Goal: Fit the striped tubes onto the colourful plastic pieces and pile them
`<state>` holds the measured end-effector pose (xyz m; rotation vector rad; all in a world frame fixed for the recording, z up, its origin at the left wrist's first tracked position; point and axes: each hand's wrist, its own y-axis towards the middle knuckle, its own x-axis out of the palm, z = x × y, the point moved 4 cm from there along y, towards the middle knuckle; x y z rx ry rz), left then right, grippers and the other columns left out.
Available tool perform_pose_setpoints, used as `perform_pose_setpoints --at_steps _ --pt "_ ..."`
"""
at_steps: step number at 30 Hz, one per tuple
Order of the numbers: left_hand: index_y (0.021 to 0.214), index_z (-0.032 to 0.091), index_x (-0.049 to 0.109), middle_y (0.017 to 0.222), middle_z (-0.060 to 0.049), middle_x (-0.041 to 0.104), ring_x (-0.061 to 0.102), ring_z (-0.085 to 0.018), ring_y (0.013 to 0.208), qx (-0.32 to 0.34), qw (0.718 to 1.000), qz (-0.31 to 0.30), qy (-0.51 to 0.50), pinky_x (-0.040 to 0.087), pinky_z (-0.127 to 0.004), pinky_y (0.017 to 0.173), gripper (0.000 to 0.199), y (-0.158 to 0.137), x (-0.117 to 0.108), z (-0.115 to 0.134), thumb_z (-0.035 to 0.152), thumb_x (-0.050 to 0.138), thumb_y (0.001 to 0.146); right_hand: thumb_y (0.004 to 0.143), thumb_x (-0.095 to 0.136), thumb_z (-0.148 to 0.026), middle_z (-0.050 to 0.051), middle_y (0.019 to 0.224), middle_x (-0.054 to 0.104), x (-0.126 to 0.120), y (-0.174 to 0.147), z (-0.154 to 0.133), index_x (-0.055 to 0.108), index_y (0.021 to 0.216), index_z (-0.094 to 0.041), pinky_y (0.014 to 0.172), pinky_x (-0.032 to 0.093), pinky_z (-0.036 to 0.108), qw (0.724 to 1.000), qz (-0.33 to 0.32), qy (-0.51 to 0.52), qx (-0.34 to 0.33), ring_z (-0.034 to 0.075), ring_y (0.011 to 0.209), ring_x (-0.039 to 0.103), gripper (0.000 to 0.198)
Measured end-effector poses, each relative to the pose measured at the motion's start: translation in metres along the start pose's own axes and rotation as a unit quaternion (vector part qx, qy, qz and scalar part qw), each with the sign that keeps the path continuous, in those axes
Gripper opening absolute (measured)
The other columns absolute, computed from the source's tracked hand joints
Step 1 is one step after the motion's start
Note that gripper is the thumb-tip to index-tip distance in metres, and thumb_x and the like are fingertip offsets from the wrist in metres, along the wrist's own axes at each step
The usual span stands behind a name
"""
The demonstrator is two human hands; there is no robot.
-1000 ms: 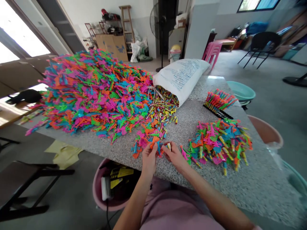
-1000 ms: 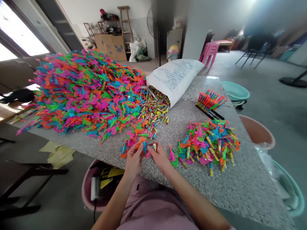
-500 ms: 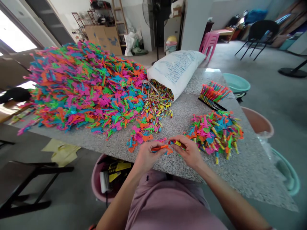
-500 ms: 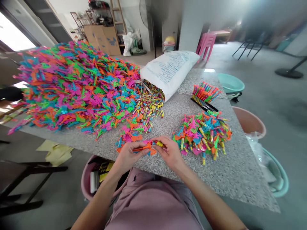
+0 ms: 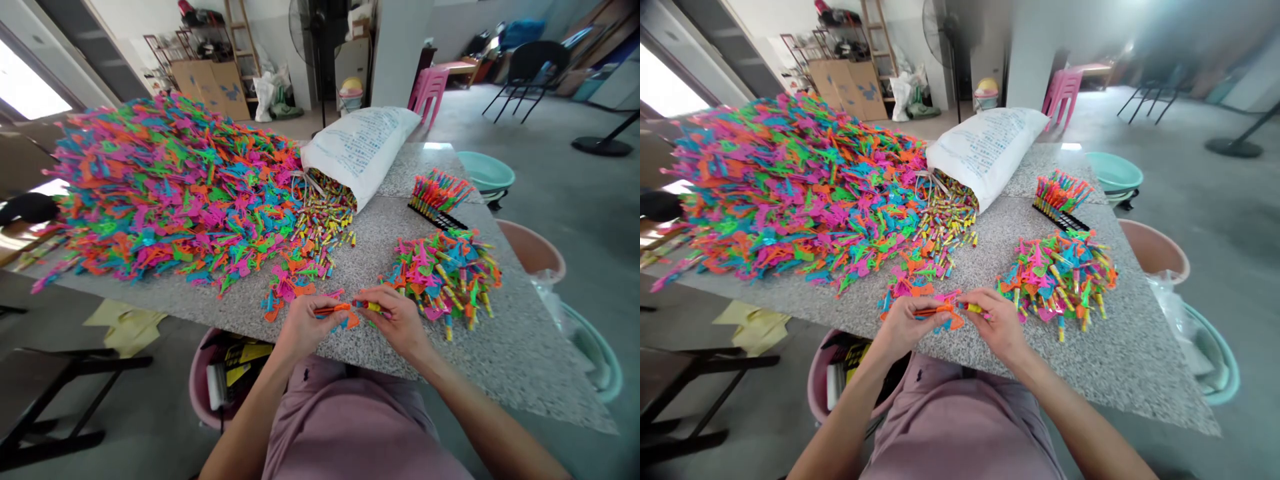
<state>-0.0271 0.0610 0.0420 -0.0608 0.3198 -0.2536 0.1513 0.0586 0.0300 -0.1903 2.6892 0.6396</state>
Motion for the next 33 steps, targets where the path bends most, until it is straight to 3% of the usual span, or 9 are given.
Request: perform_pose_setpoints --at_steps 12,21,24,27,29,31,33 --pt "0.078 0.016 0.077 0.073 -0.006 0.073 0.064 -0.02 0.068 0.0 0.999 -0.013 -0.041 0.05 -0.029 0.064 0.022 0.004 0.004 -0.002 0.036 0.071 0.073 0.09 0.057 -0.024 0.005 0.095 0.068 0.002 0.002 -0.004 0.07 0.105 -0.027 0.079 0.053 0.031 0.998 -0.033 -0.027 -0.036 0.018 0.089 0.064 0.021" --pt "0.074 0.016 0.076 0.068 -0.005 0.072 0.064 -0.019 0.064 0.023 1.0 0.012 -0.007 0.048 -0.026 0.058 0.02 0.003 0.007 0.005 0.035 0.07 0.073 0.093 0.051 -0.024 0.005 0.09 0.068 -0.001 -0.007 -0.01 0.068 0.11 -0.027 0.074 0.054 0.029 0.993 -0.041 -0.049 -0.098 0.017 0.083 0.064 0.025" --pt "0.073 0.016 0.075 0.068 -0.005 0.071 0.064 -0.018 0.064 0.027 0.999 -0.03 -0.002 0.049 -0.026 0.061 0.024 0.013 0.014 0.003 0.038 0.068 0.076 0.093 0.051 -0.023 0.006 0.091 0.068 -0.008 -0.016 -0.004 0.068 0.111 -0.026 0.074 0.054 0.029 0.992 -0.046 -0.062 -0.101 0.017 0.084 0.065 0.025" --pt "0.091 0.017 0.072 0.085 -0.008 0.072 0.065 -0.02 0.077 0.06 0.995 -0.074 0.021 0.051 -0.031 0.072 0.03 0.035 0.034 -0.007 0.043 0.065 0.078 0.093 0.05 -0.024 0.006 0.097 0.068 -0.041 -0.015 0.02 0.068 0.112 -0.026 0.077 0.054 0.031 0.992 -0.012 -0.109 -0.056 0.018 0.09 0.065 0.026" --pt "0.121 0.019 0.06 0.119 -0.014 0.063 0.061 -0.027 0.104 0.084 0.995 -0.032 0.053 0.049 -0.039 0.087 0.057 0.051 0.053 -0.023 0.047 0.07 0.072 0.092 0.051 -0.028 0.007 0.104 0.068 -0.081 -0.008 0.043 0.067 0.113 -0.026 0.083 0.053 0.037 0.981 0.068 -0.181 -0.009 0.022 0.095 0.064 0.027" --pt "0.142 0.019 0.036 0.147 -0.022 0.035 0.035 -0.039 0.134 0.085 0.988 0.031 0.125 0.034 -0.054 0.105 0.1 0.065 0.08 -0.045 0.051 0.079 0.058 0.091 0.052 -0.034 0.01 0.113 0.067 -0.122 -0.002 0.068 0.066 0.117 -0.026 0.09 0.051 0.043 0.954 0.144 -0.262 0.025 0.025 0.101 0.063 0.03" --pt "0.149 0.02 0.02 0.156 -0.024 0.012 0.008 -0.047 0.142 0.061 0.976 0.024 0.205 0.014 -0.065 0.109 0.131 0.075 0.116 -0.069 0.054 0.086 0.041 0.091 0.051 -0.038 0.011 0.121 0.064 -0.15 -0.002 0.089 0.066 0.118 -0.024 0.098 0.044 0.048 0.928 0.184 -0.321 0.029 0.027 0.113 0.057 0.034"
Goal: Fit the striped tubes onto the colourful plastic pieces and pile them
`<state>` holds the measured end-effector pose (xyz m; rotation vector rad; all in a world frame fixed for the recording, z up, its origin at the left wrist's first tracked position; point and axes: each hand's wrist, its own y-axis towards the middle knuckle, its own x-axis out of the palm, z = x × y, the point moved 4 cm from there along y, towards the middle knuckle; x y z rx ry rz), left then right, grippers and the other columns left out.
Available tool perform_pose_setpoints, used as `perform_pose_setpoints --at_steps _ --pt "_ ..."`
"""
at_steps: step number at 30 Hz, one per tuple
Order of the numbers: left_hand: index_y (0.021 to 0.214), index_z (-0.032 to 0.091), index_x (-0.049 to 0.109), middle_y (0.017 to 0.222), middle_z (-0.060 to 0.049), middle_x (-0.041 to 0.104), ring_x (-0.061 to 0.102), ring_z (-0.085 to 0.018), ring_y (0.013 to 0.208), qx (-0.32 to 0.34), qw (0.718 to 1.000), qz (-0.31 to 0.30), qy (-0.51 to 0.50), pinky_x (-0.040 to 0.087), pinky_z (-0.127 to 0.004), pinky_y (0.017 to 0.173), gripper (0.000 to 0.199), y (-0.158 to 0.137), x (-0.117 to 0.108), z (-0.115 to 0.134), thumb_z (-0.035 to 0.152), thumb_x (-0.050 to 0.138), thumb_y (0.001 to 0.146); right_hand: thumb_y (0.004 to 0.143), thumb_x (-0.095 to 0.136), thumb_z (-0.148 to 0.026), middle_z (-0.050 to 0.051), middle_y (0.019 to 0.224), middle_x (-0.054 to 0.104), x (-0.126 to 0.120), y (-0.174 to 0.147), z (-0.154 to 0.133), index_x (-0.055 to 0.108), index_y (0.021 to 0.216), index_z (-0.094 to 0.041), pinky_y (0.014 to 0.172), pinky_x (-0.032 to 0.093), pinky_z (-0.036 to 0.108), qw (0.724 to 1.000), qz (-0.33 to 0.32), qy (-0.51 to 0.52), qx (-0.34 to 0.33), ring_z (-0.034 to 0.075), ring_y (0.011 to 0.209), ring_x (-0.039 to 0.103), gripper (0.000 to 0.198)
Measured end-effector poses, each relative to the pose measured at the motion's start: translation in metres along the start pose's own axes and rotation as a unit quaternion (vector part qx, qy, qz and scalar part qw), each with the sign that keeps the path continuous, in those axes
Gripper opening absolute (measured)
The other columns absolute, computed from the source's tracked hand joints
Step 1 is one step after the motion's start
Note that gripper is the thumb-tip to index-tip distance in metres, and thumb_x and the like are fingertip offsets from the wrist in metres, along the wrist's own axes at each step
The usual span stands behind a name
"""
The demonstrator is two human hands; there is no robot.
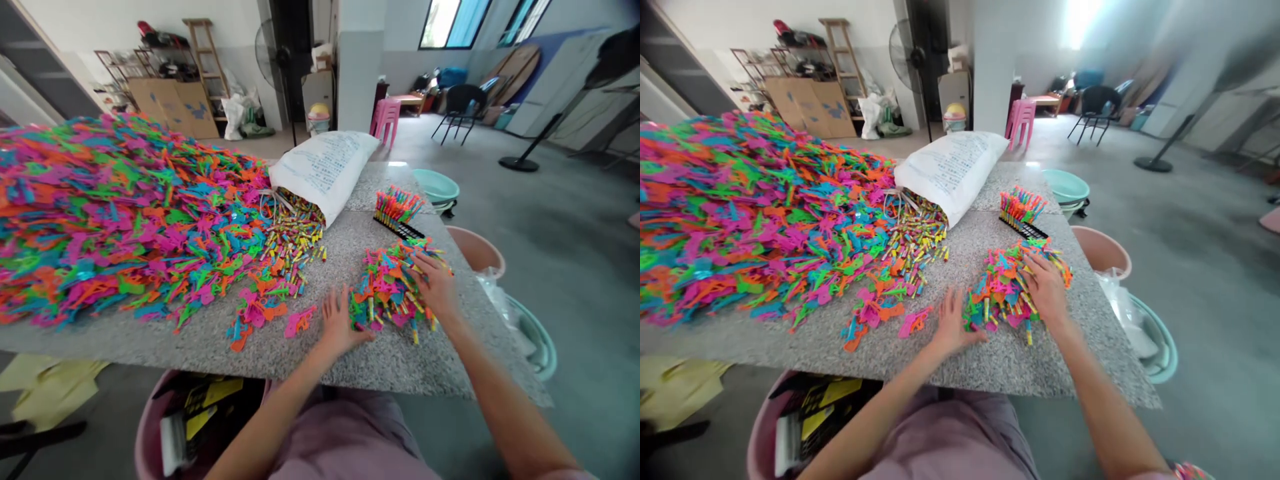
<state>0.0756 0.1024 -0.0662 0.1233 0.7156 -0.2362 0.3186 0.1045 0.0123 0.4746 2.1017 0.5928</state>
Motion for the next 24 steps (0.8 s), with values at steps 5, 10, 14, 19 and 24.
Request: perform_pose_setpoints --at_steps 5,10,14,19,24 --pt "0.152 0.02 0.008 0.157 -0.023 -0.007 -0.012 -0.045 0.141 0.053 0.996 0.013 0.07 0.008 -0.067 0.11 0.123 0.013 0.072 0.014 0.061 0.076 0.057 0.092 0.047 -0.039 0.009 0.13 0.059 0.014 -0.025 0.041 0.06 0.126 -0.023 0.107 0.033 0.054 0.996 0.039 -0.075 -0.009 0.027 0.13 0.043 0.039" --pt "0.152 0.016 0.013 0.155 -0.029 -0.003 -0.009 -0.05 0.138 0.065 0.997 0.017 0.041 0.006 -0.068 0.11 0.118 0.046 0.095 0.045 0.062 0.072 0.061 0.094 0.044 -0.038 0.011 0.125 0.062 0.024 -0.03 0.063 0.056 0.13 -0.022 0.106 0.036 0.052 0.996 0.071 -0.057 -0.017 0.026 0.126 0.048 0.041" --pt "0.152 0.016 0.006 0.154 -0.03 -0.005 -0.013 -0.051 0.136 0.097 0.995 -0.013 0.002 0.001 -0.069 0.107 0.132 0.052 0.083 0.051 0.066 0.076 0.051 0.091 0.05 -0.039 0.013 0.127 0.059 0.012 -0.02 0.061 0.061 0.124 -0.024 0.104 0.036 0.05 0.99 0.115 -0.088 0.0 0.031 0.124 0.049 0.039" --pt "0.151 0.029 0.017 0.159 -0.017 0.003 -0.004 -0.043 0.143 0.105 0.991 0.038 0.08 0.0 -0.066 0.11 0.109 -0.002 0.009 -0.002 0.059 0.074 0.062 0.09 0.051 -0.031 0.013 0.105 0.065 0.031 -0.038 -0.001 0.062 0.121 -0.021 0.089 0.047 0.044 0.997 0.071 -0.025 0.002 0.028 0.098 0.061 0.034" --pt "0.144 0.024 0.038 0.153 -0.013 0.032 0.014 -0.036 0.144 -0.02 0.955 0.142 0.26 0.003 -0.065 0.112 0.06 -0.048 -0.068 -0.083 0.041 0.051 0.088 0.091 0.045 -0.023 0.01 0.102 0.069 0.144 -0.038 -0.093 0.058 0.124 -0.019 0.08 0.049 0.033 0.961 -0.259 0.085 -0.045 0.022 0.09 0.065 0.036"
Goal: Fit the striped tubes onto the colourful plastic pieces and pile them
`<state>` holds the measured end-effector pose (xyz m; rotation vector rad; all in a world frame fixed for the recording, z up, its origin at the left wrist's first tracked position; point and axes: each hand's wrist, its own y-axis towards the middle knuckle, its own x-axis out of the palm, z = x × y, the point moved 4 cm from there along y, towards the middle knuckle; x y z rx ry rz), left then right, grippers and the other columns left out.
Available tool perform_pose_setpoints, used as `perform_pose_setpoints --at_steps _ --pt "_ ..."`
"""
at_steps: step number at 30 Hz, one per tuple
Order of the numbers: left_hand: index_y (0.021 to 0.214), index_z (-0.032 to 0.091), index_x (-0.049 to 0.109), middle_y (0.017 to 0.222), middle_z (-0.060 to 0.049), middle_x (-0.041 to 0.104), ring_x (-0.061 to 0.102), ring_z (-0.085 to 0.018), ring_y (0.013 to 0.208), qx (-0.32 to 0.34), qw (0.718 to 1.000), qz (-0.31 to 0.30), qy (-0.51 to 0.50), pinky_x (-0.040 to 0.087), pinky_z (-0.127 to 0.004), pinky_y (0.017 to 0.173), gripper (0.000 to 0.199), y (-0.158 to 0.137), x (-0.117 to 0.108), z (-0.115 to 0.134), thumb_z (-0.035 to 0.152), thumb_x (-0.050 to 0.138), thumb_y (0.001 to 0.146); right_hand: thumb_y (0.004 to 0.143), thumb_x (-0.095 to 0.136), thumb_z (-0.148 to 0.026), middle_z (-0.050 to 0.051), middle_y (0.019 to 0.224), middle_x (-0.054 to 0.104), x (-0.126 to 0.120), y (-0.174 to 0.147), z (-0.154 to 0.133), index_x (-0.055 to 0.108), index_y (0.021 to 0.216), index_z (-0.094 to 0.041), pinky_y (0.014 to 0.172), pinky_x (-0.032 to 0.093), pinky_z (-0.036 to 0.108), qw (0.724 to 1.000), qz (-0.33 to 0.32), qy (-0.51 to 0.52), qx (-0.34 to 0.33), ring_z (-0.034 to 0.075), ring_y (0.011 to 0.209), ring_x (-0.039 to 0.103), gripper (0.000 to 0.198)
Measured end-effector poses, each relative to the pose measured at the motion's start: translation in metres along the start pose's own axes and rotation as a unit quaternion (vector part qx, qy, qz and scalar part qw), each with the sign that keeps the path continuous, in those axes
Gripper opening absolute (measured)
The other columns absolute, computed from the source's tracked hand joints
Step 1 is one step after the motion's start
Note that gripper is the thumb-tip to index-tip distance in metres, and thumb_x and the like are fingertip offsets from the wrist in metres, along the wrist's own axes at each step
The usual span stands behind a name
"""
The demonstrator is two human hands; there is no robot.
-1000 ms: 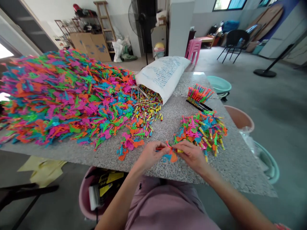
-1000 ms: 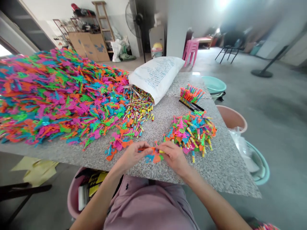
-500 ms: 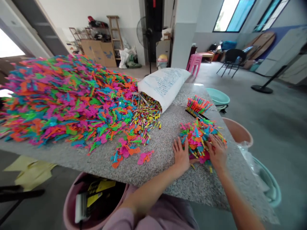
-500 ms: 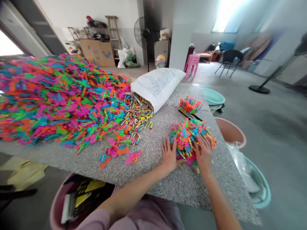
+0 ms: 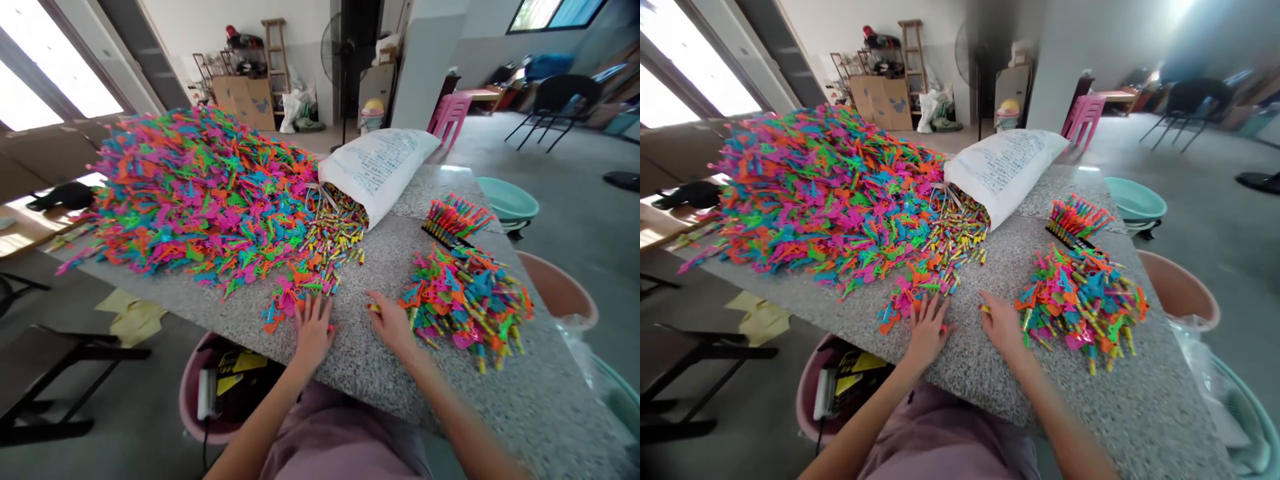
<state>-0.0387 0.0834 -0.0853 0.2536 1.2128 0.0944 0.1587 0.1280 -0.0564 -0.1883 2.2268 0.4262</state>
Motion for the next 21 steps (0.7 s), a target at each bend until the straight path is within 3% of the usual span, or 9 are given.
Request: perform_pose_setpoints --at_steps 1,4,7,10,13,16,19,21 --pt "0.143 0.023 0.039 0.151 -0.013 0.035 0.016 -0.035 0.144 -0.012 0.999 -0.004 0.033 0.001 -0.065 0.112 0.057 0.001 -0.003 -0.014 0.04 0.048 0.09 0.092 0.044 -0.022 0.009 0.103 0.069 0.019 0.018 -0.008 0.057 0.124 -0.019 0.082 0.048 0.031 0.998 -0.046 -0.022 0.027 0.021 0.093 0.064 0.035" --pt "0.14 0.02 0.044 0.15 -0.014 0.038 0.015 -0.035 0.144 -0.087 0.99 0.006 0.114 0.0 -0.067 0.11 0.052 0.011 -0.014 -0.044 0.04 0.041 0.092 0.095 0.043 -0.029 0.011 0.106 0.065 0.054 0.064 -0.03 0.055 0.128 -0.019 0.077 0.046 0.026 0.995 -0.058 -0.055 0.057 0.019 0.089 0.064 0.036" --pt "0.139 0.016 0.045 0.149 -0.016 0.038 0.014 -0.039 0.143 -0.158 0.978 0.052 0.128 0.01 -0.067 0.109 0.058 0.021 -0.028 -0.057 0.045 0.047 0.088 0.095 0.045 -0.032 0.012 0.107 0.062 0.073 0.078 -0.04 0.057 0.123 -0.019 0.07 0.045 0.026 0.991 -0.055 -0.087 0.081 0.019 0.084 0.064 0.033" --pt "0.139 0.018 0.044 0.145 -0.015 0.042 0.027 -0.036 0.139 -0.109 0.986 0.097 0.078 0.022 -0.056 0.11 0.063 0.031 -0.036 -0.048 0.043 0.057 0.083 0.097 0.04 -0.031 0.012 0.092 0.064 0.079 0.064 -0.038 0.06 0.11 -0.015 0.067 0.044 0.029 0.985 -0.062 -0.118 0.111 0.022 0.079 0.063 0.029" --pt "0.126 0.021 0.056 0.127 -0.011 0.059 0.05 -0.027 0.12 -0.024 0.996 0.08 0.011 0.035 -0.041 0.105 0.04 0.05 -0.031 -0.034 0.032 0.05 0.088 0.097 0.039 -0.028 0.011 0.094 0.063 0.072 0.047 -0.032 0.06 0.105 -0.016 0.07 0.044 0.029 0.98 -0.074 -0.141 0.115 0.021 0.081 0.062 0.026" --pt "0.114 0.018 0.063 0.107 -0.01 0.067 0.058 -0.025 0.104 -0.048 0.997 0.065 -0.001 0.041 -0.038 0.095 0.031 0.08 -0.023 -0.034 0.029 0.045 0.091 0.094 0.045 -0.024 0.011 0.112 0.058 0.063 0.04 -0.037 0.057 0.114 -0.019 0.08 0.043 0.029 0.982 -0.108 -0.152 0.031 0.021 0.097 0.058 0.024" --pt "0.104 0.017 0.066 0.1 -0.011 0.068 0.058 -0.027 0.101 -0.058 0.997 0.044 0.018 0.042 -0.037 0.091 0.032 0.106 -0.017 -0.036 0.04 0.049 0.089 0.092 0.051 -0.023 0.007 0.116 0.058 0.064 0.035 -0.049 0.058 0.113 -0.022 0.089 0.041 0.029 0.972 -0.165 -0.149 -0.073 0.021 0.108 0.053 0.023" --pt "0.098 0.018 0.068 0.097 -0.011 0.068 0.058 -0.027 0.1 -0.054 0.998 0.02 0.026 0.041 -0.037 0.09 0.035 0.116 -0.014 -0.035 0.046 0.05 0.088 0.092 0.05 -0.021 0.007 0.115 0.06 0.066 0.033 -0.051 0.06 0.105 -0.021 0.092 0.04 0.03 0.97 -0.175 -0.152 -0.069 0.021 0.111 0.052 0.017"
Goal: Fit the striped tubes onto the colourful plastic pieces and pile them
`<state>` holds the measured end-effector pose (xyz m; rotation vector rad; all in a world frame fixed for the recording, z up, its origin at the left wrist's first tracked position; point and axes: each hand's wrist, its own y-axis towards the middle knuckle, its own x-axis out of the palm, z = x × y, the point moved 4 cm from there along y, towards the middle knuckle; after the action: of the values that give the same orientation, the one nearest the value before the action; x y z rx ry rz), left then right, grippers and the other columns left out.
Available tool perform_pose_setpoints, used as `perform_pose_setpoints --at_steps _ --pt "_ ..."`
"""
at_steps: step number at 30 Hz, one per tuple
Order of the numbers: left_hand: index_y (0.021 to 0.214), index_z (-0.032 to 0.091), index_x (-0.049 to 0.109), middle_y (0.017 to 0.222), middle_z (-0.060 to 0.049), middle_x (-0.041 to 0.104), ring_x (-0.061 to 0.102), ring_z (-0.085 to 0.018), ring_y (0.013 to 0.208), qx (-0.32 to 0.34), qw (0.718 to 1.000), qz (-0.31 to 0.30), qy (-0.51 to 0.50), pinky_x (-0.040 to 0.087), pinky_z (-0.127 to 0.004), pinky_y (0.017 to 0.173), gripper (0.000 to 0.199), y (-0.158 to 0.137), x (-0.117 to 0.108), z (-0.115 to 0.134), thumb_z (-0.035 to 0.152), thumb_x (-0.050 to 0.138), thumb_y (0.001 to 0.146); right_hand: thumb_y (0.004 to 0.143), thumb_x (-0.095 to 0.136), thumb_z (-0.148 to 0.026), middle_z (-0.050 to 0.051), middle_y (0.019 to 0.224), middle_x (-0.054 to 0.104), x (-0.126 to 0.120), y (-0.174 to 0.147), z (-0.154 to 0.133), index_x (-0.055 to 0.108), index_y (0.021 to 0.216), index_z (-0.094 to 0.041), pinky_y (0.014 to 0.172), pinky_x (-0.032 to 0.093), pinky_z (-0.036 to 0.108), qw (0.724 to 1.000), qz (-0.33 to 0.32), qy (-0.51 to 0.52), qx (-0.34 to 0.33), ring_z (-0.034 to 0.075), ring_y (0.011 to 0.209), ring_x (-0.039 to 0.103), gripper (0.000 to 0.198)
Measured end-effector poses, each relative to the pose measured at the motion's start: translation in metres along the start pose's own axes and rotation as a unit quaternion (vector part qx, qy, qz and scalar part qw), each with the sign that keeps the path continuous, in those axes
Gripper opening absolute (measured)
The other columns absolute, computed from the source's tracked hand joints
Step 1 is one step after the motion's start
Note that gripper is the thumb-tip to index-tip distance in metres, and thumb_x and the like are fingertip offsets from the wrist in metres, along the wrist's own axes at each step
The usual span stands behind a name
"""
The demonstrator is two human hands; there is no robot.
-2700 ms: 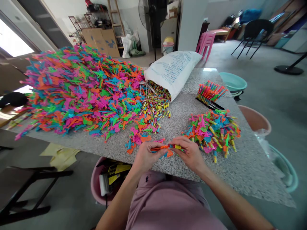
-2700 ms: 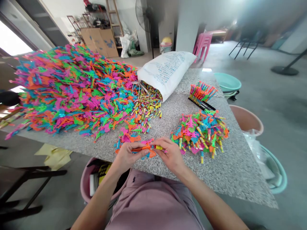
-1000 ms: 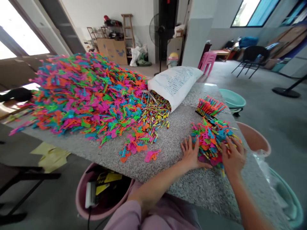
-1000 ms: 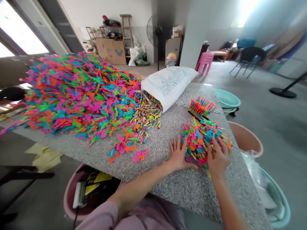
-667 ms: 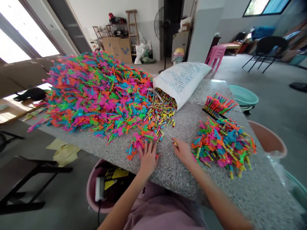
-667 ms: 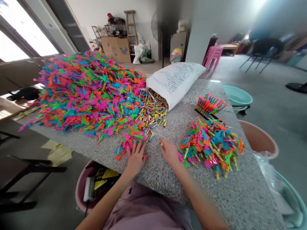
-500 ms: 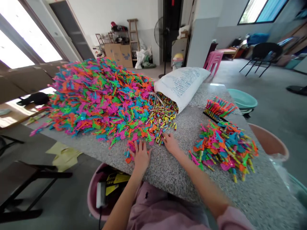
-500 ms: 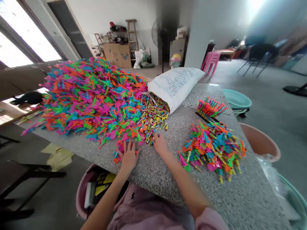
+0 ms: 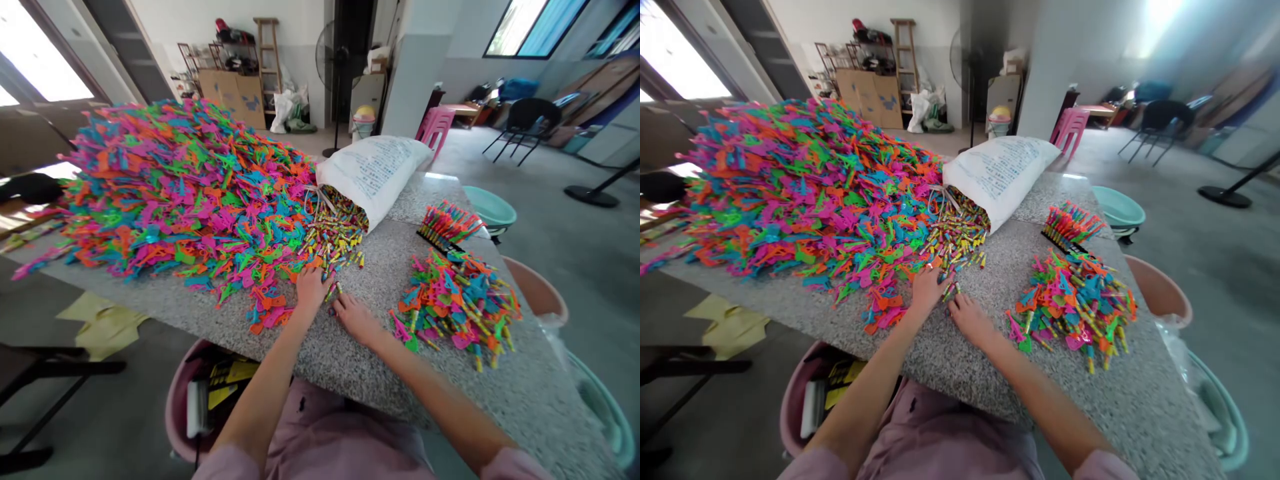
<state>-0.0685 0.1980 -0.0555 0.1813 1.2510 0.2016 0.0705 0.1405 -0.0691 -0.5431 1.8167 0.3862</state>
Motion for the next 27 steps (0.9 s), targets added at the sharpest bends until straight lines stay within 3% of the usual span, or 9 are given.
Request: perform_pose_setpoints --at_steps 7,11,15,18,22,27 --pt "0.106 0.018 0.064 0.097 -0.011 0.069 0.06 -0.025 0.096 -0.012 0.993 -0.12 0.015 0.041 -0.034 0.086 0.037 -0.001 0.008 0.008 0.047 0.055 0.085 0.097 0.032 -0.015 0.017 0.101 0.065 -0.002 0.026 0.017 0.052 0.113 -0.01 0.075 0.046 0.031 0.977 0.014 0.008 0.211 0.023 0.091 0.065 0.026" --pt "0.099 0.016 0.066 0.098 -0.013 0.069 0.061 -0.027 0.098 -0.018 0.99 -0.138 0.035 0.042 -0.035 0.085 0.03 -0.006 0.002 0.003 0.038 0.064 0.08 0.094 0.04 -0.016 0.019 0.106 0.065 -0.01 0.044 0.027 0.053 0.113 -0.01 0.078 0.047 0.031 0.964 -0.001 0.024 0.264 0.024 0.098 0.065 0.025" --pt "0.093 0.018 0.068 0.092 -0.01 0.07 0.063 -0.025 0.095 -0.025 0.988 -0.145 0.033 0.042 -0.032 0.081 0.022 -0.015 -0.007 -0.012 0.036 0.064 0.08 0.087 0.055 -0.027 0.02 0.108 0.066 -0.017 0.04 0.04 0.054 0.115 -0.008 0.079 0.048 0.031 0.961 -0.031 0.041 0.27 0.027 0.1 0.064 0.033" --pt "0.094 0.018 0.067 0.092 -0.009 0.071 0.063 -0.024 0.092 -0.044 0.99 -0.133 0.023 0.042 -0.032 0.08 0.024 -0.023 -0.011 -0.018 0.038 0.058 0.084 0.09 0.052 -0.031 0.02 0.113 0.064 -0.018 0.033 0.044 0.054 0.114 -0.008 0.08 0.047 0.03 0.964 -0.038 0.05 0.258 0.027 0.104 0.063 0.034" --pt "0.099 0.018 0.066 0.097 -0.009 0.07 0.063 -0.022 0.095 -0.051 0.992 -0.117 -0.005 0.042 -0.031 0.084 0.027 -0.032 -0.009 -0.006 0.038 0.052 0.088 0.092 0.047 -0.034 0.016 0.101 0.069 -0.009 0.032 0.03 0.055 0.111 -0.011 0.076 0.048 0.029 0.965 -0.051 0.059 0.252 0.025 0.096 0.066 0.032" --pt "0.097 0.017 0.067 0.094 -0.011 0.07 0.065 -0.022 0.09 -0.066 0.988 -0.133 -0.03 0.044 -0.029 0.074 0.023 -0.048 0.002 0.008 0.031 0.052 0.087 0.089 0.049 -0.025 0.018 0.099 0.068 0.002 0.041 0.006 0.052 0.116 -0.011 0.077 0.049 0.034 0.974 -0.033 0.062 0.216 0.027 0.094 0.066 0.03"
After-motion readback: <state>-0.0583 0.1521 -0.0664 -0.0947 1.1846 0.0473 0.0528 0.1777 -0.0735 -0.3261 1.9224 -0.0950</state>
